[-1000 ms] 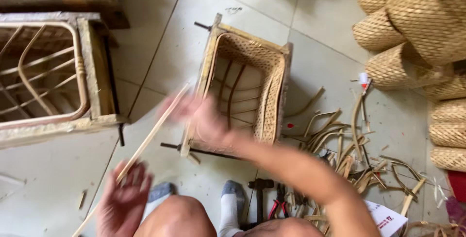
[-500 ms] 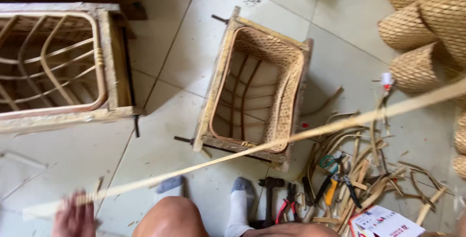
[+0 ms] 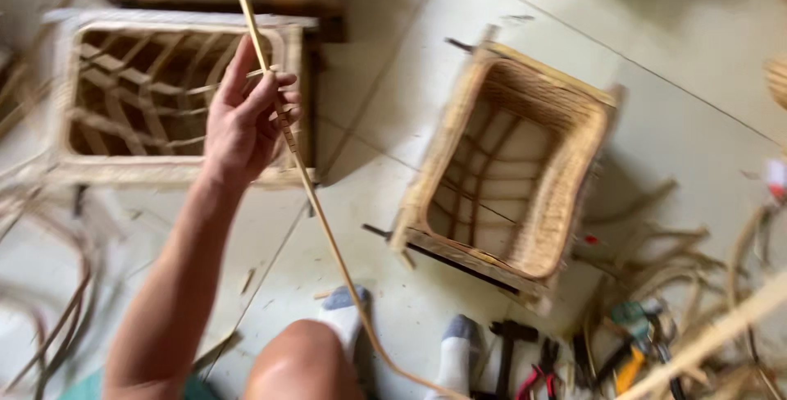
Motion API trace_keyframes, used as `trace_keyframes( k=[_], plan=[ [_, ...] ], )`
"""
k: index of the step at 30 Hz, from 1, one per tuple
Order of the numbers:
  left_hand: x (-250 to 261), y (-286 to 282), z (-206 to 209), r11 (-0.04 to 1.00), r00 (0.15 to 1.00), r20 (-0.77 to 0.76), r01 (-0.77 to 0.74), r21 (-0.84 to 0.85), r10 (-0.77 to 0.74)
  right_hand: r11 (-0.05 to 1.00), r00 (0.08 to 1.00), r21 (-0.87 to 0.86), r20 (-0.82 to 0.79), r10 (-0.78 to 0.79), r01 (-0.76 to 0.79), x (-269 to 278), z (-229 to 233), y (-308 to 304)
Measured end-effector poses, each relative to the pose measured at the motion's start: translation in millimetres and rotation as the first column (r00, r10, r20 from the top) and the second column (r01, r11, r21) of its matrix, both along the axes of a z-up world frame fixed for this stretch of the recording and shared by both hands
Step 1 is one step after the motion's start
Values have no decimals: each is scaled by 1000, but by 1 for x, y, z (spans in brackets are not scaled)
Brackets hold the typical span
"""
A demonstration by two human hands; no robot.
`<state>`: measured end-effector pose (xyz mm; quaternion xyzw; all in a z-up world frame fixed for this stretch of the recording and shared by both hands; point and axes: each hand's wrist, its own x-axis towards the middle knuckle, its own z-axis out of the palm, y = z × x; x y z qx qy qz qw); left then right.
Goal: The person assembles a rectangular woven basket by inserting curved bamboo strips into a wooden mold, tapping them with a hammer, applying glue to the joints, and trimming excess material with pliers.
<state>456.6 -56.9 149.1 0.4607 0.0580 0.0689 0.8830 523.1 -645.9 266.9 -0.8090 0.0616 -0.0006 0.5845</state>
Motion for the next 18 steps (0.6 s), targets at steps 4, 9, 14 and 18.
trace_keyframes(
  k=[4,9,14,18],
  plan=[
    [23,-52,58,897,924,-200,368,244,-325,984,959,103,-228,166,-146,-17,14,40],
    [44,-125,114,158,628,-606,747,646,-489,877,768,223,-425,480,-424,-15,-6,72],
    [64,-150,102,-217,390,-787,816,537,-479,816,706,82,-457,541,-572,-15,-10,99],
    [65,-169,96,-368,296,-809,775,514,-507,746,675,-77,-495,547,-661,-14,-13,104]
  ],
)
